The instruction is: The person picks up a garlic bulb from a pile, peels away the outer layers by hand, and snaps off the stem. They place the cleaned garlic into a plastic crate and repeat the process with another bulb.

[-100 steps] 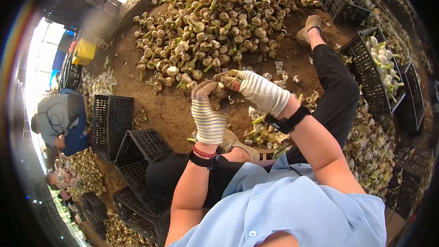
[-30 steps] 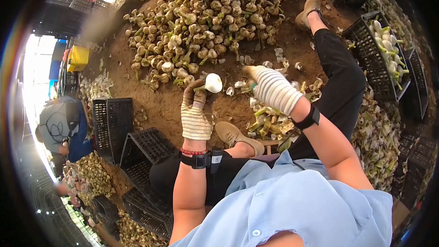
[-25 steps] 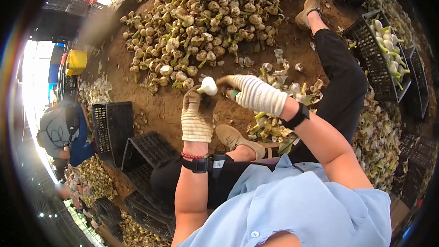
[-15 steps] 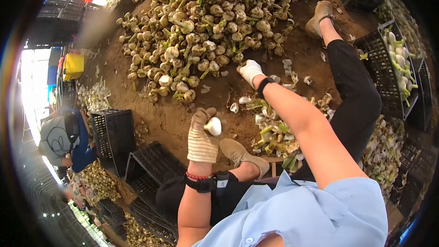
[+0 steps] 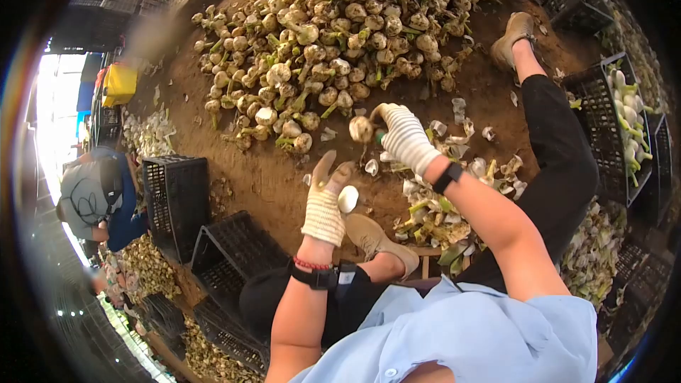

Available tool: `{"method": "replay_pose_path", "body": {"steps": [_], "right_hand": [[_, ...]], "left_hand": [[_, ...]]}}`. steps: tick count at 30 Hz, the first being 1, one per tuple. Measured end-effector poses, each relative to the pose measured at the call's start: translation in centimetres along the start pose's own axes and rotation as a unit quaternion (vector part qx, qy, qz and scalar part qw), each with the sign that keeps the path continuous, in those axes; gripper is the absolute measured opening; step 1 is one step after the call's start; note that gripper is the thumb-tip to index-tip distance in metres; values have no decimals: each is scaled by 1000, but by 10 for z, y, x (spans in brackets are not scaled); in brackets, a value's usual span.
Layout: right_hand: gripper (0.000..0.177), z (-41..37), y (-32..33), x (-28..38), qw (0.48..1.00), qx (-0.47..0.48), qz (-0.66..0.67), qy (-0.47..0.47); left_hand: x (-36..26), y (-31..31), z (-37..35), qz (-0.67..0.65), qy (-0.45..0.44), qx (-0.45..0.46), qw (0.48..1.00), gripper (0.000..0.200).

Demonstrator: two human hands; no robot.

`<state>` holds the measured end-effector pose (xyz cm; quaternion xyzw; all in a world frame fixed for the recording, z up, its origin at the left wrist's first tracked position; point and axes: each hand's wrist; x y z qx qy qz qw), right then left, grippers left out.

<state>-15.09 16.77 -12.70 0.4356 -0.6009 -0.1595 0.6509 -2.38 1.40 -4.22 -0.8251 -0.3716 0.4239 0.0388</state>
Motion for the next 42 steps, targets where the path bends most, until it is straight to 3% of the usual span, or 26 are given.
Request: {"method": "replay_pose_path", "body": {"steps": [3,7,9,10,11,13,14,15,17,19,24,27,29,32,36,38,40,42], "right_hand": [[27,-38,58,44,974,-69,-55,208],[33,-67,101,67,949,-84,-98,289],[40,-80,113,77,936,-206,54,281],[41,-95,119,80,954,-167,158,191],[34,-106,124,79,971,-140,162,106],[39,-120,117,73,901,27,432,22],[46,-126,111,70,894,41,442,58],[53,-131,105,67,886,53,451,93],[59,-134,103,72,907,48,404,107],[57,-133,102,85,879,44,457,133],[42,-133,104,98,888,54,452,55],[37,-137,107,100,863,71,499,-3],[33,-137,105,93,898,44,433,63],[30,-136,105,96,893,43,439,92],[29,-131,103,97,905,37,419,55],[59,-131,108,94,917,72,389,52],[54,-132,113,91,924,73,370,68],[50,-135,116,91,930,72,350,85]], "left_hand": [[4,-9,-6,-32,-9,57,998,62],[-2,-15,-29,20,-56,132,990,56],[-7,-18,-45,-8,-103,154,983,51],[-12,-22,-57,-21,-92,151,984,51],[-13,-25,-64,-26,-100,152,983,51],[-12,-28,-75,41,-143,146,978,51],[-7,-27,-76,49,-201,175,963,57],[-3,-25,-78,51,-201,180,962,57],[-2,-27,-85,183,-343,177,904,58],[-2,-29,-92,215,-350,165,897,61],[-5,-29,-103,257,-402,171,862,71],[-9,-29,-110,246,-378,173,876,70],[-6,-23,-103,257,-381,172,871,70],[-5,-22,-100,265,-388,169,867,70],[-6,-19,-96,256,-386,173,869,70],[-12,-23,-103,277,-398,169,858,69],[-14,-23,-104,298,-409,165,846,69],[-11,-20,-100,211,-327,187,902,67]]}}
Point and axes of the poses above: each hand's wrist, its own z-axis towards the middle knuckle, its own y-axis out of the back of the hand, x = y × z, and after that the axes turned 9 degrees about -z, right-handed
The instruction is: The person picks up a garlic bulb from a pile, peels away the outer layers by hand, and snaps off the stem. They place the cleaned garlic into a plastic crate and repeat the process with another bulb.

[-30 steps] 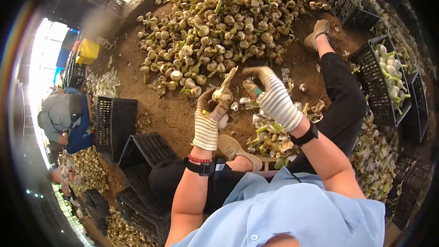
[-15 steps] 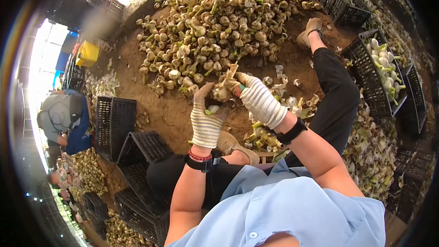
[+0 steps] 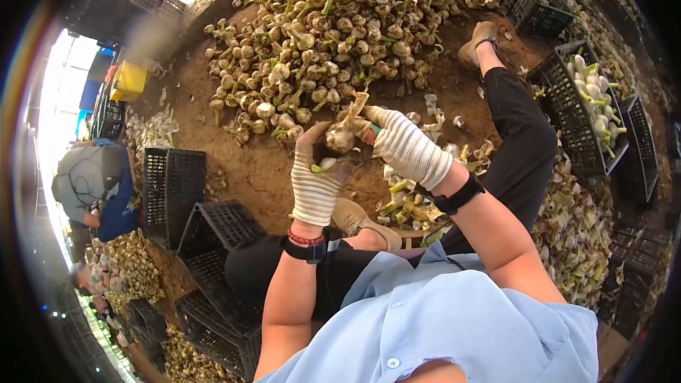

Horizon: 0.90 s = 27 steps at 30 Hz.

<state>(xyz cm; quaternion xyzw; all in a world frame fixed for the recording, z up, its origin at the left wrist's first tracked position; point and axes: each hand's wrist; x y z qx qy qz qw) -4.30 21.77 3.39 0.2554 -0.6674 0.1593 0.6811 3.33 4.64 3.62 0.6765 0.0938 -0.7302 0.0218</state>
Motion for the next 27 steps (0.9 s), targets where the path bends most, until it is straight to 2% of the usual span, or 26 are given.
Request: {"method": "replay_pose_path", "body": {"steps": [2,3,5,6,7,8,9,10,11,12,13,14,15,16,17,18,19,20,21,22,23,25,27], "right_hand": [[26,2,1,5,999,1,-45,21],[26,4,-1,4,999,0,-47,25],[25,9,-7,7,999,-25,-46,8],[24,8,-7,12,995,-42,-89,12],[24,9,-9,11,995,-41,-89,13],[24,10,-12,9,995,-59,-82,2],[24,10,-14,7,994,-76,-74,-11],[23,5,-15,16,989,-85,-116,39],[23,0,-14,22,989,-82,-115,37],[22,-4,-13,26,980,-45,-168,96],[22,-9,-12,27,963,-9,-219,154],[24,-16,-12,26,994,80,-79,11],[27,-17,-2,42,986,107,-66,-108],[27,-16,0,36,988,50,29,-143],[28,-15,1,24,977,-8,123,-175],[29,-15,2,11,990,-48,77,-110],[29,-17,0,10,989,-53,78,-110],[29,-20,-8,12,994,-61,34,-82],[29,-22,-13,11,996,-68,-9,-56],[31,-22,-15,3,994,-21,-71,-77],[30,-25,-18,-3,995,-19,-67,-74],[28,-26,-14,-10,998,-21,-46,-34],[25,-27,7,-16,998,-42,-21,-44]], "left_hand": [[9,8,2,34,-34,8,999,67],[13,11,4,68,-67,14,995,68],[7,8,7,30,-61,-1,998,60],[3,6,6,-116,43,-26,992,56],[-2,4,5,-259,147,-51,953,52],[1,3,6,-262,112,-75,956,42],[10,7,7,-262,112,-76,956,42],[22,14,10,-336,173,-77,923,42],[24,17,13,-408,231,-79,880,44],[27,20,16,-348,256,-97,896,47],[81,27,33,-432,250,-144,855,45],[87,35,32,-452,276,-169,831,36],[91,40,34,-472,300,-190,807,28],[117,29,38,-132,43,-231,963,17],[57,28,31,-83,167,-162,969,17],[40,24,25,-86,176,-121,973,20],[32,20,19,-89,187,-79,975,24],[29,14,12,-162,176,-45,970,29],[27,6,8,-173,175,-82,966,30],[21,-2,8,-217,157,-106,958,27],[17,-6,10,-261,136,-132,947,24],[35,13,15,-215,167,-158,949,18],[26,19,13,-214,165,-175,947,13]]}}
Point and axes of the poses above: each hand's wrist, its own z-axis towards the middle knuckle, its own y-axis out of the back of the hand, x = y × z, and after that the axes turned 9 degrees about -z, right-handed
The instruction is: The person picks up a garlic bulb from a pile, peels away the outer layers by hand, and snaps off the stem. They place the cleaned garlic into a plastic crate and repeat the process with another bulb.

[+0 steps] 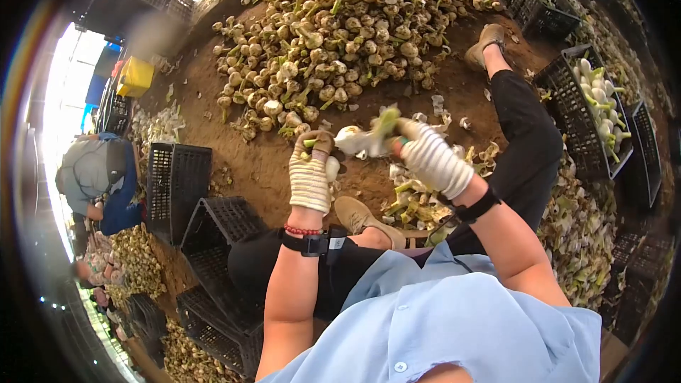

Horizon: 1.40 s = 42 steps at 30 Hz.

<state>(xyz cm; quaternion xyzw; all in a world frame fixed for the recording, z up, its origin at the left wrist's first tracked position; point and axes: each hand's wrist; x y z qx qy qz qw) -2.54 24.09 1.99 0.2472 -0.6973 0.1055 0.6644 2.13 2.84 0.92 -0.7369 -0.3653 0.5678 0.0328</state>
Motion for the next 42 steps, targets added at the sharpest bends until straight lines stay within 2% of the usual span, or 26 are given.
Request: {"method": "replay_pose_path", "body": {"steps": [1,2,3,4,6,7,11,13,14,15,16,20,21,22,24,25,26,27,28,29,31,35,37,38,40,42], "right_hand": [[25,-1,14,2,999,-33,-24,-16],[27,2,26,-6,988,-51,18,-142],[28,12,40,-40,985,-26,-128,-115],[30,19,40,-41,959,-2,-271,-88],[31,16,32,-45,929,9,-368,-44],[32,14,21,-38,905,-55,-421,-1],[34,13,-15,30,929,-67,-358,69],[27,16,-25,40,867,-69,-469,157],[27,18,-27,38,866,-72,-469,156],[25,20,-30,35,852,-63,-501,137],[23,21,-32,32,837,-53,-532,118],[14,26,-29,25,850,-129,-486,153],[12,29,-29,22,861,-170,-460,133],[14,31,-21,22,890,-166,-413,95],[15,40,-2,-5,865,-181,-466,50],[16,39,10,-9,863,-130,-487,-22],[19,43,17,-8,850,-34,-509,-131],[21,39,18,-19,889,-50,-449,-67],[24,32,15,-28,921,-65,-385,-2],[24,26,7,-12,921,-63,-385,-4],[27,16,-13,31,938,-87,-326,73],[23,18,-33,46,936,-77,-339,57],[20,23,-35,41,964,-113,-239,22],[19,27,-31,33,965,-114,-237,19],[19,28,-21,31,974,-71,-213,3],[20,24,-24,31,959,-87,-266,33]], "left_hand": [[-7,7,0,14,-4,10,1000,12],[-10,11,0,28,-7,19,999,11],[-9,11,2,21,-50,72,996,11],[-7,9,1,22,-48,75,996,11],[-1,2,2,46,-124,134,982,12],[-7,-7,-9,64,-96,101,988,13],[-12,-17,-20,169,-95,78,978,14],[-6,-19,-18,267,-218,86,935,14],[-7,-22,-17,312,-279,91,904,15],[-11,-20,-23,355,-303,125,875,31],[-15,-21,-25,354,-302,126,876,31],[-17,-14,-24,357,-310,171,865,34],[-17,-11,-21,352,-325,163,862,33],[-16,-7,-19,348,-340,155,860,32],[-15,0,-17,323,-333,148,874,29],[-15,3,-17,274,-270,123,915,23],[-15,6,-16,223,-206,96,948,17],[-14,8,-7,292,-346,127,883,16],[-14,8,-7,291,-346,124,883,16],[-13,8,-10,274,-282,106,913,16],[-12,-2,-15,244,-189,72,948,14],[-6,-19,-18,179,-171,42,968,12],[-1,-18,-16,206,-237,74,947,11],[0,-17,-17,208,-236,73,947,11],[1,-17,-18,209,-168,69,961,13],[4,-18,-17,226,-179,75,955,14]]}}
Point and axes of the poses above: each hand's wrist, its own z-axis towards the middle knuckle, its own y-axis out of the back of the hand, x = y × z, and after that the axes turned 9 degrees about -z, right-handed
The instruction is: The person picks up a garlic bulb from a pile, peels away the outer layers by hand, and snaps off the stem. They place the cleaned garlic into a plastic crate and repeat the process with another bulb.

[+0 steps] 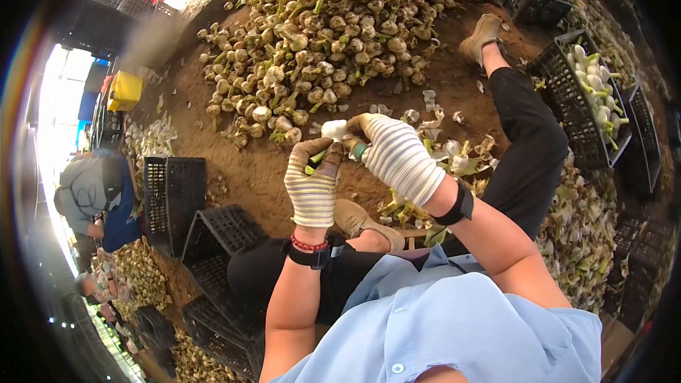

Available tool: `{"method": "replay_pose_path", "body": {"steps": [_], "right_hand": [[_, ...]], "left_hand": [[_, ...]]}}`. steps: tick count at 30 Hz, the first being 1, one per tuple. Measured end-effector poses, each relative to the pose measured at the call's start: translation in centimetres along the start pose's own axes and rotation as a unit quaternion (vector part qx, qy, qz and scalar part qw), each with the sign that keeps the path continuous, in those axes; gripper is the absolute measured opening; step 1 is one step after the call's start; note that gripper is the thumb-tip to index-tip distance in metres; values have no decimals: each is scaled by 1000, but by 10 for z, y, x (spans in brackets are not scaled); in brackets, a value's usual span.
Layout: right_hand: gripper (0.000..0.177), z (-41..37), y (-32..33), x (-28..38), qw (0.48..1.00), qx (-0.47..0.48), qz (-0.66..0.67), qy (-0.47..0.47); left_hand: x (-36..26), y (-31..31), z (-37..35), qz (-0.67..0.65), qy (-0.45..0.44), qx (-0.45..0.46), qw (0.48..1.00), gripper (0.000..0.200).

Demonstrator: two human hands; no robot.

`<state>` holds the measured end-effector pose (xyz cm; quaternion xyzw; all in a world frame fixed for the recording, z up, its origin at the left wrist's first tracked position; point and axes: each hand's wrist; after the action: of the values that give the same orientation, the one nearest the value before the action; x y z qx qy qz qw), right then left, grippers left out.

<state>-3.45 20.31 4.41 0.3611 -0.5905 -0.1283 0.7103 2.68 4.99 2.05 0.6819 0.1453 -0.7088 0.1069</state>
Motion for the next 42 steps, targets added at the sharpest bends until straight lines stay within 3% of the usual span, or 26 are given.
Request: {"method": "replay_pose_path", "body": {"steps": [2,4,6,7,10,12,14,16,18,20,21,22,24,26,28,29,30,33,35,39,42], "right_hand": [[21,-1,-2,-2,998,-22,-54,30],[23,2,-8,-7,997,-68,-8,38],[24,5,-9,-12,999,-42,4,17],[24,9,-8,-16,999,-16,26,11],[20,10,-6,-12,998,15,58,-9],[27,5,-7,-5,998,20,-44,41],[25,1,-11,0,995,-4,-80,55],[21,0,-16,1,983,-26,-169,65],[17,7,-16,-3,984,-38,-161,73],[17,14,-13,-16,987,-77,-121,66],[16,17,-6,-22,984,-103,-130,61],[16,20,2,-36,978,-118,-150,78],[16,22,16,-54,988,-78,-136,-16],[22,22,7,-87,985,-49,-162,-13],[23,12,-2,-94,991,21,76,-108],[27,1,12,-53,999,9,-46,16],[32,-6,8,-44,997,9,-46,58],[31,-10,2,-5,998,33,25,38],[27,-11,-4,2,994,-65,-54,62],[27,-6,-8,-7,986,-67,-119,90],[28,-8,-12,-12,973,-71,-183,123]], "left_hand": [[0,-1,2,100,-109,35,988,16],[0,1,4,123,-138,48,982,15],[3,5,4,64,-73,61,993,14],[-1,6,3,-4,11,48,999,13],[-13,6,4,-39,76,20,996,14],[-9,7,4,-44,84,9,995,13],[-2,6,3,-16,26,9,1000,11],[0,11,1,-6,31,18,999,12],[-2,19,3,5,35,29,999,13],[-7,25,7,140,-169,70,973,18],[-11,26,4,111,-108,43,987,26],[-13,30,6,131,-145,50,979,25],[-9,33,6,115,-159,28,980,24],[-1,33,7,80,-139,17,987,24],[2,30,5,47,-117,6,992,24],[1,26,3,32,-83,-6,996,24],[-2,21,3,17,-50,-18,998,25],[-13,8,3,44,-55,-2,998,23],[-13,3,2,83,-82,6,993,27],[-10,-2,2,185,-164,33,968,26],[-6,-4,3,195,-153,34,968,25]]}}
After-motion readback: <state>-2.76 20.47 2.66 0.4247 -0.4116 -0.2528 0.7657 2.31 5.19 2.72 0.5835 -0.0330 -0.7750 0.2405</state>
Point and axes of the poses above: each hand's wrist, its own z-axis towards the middle knuckle, its own y-axis out of the back of the hand, x = y × z, and after that the axes turned 9 degrees about -z, right-handed
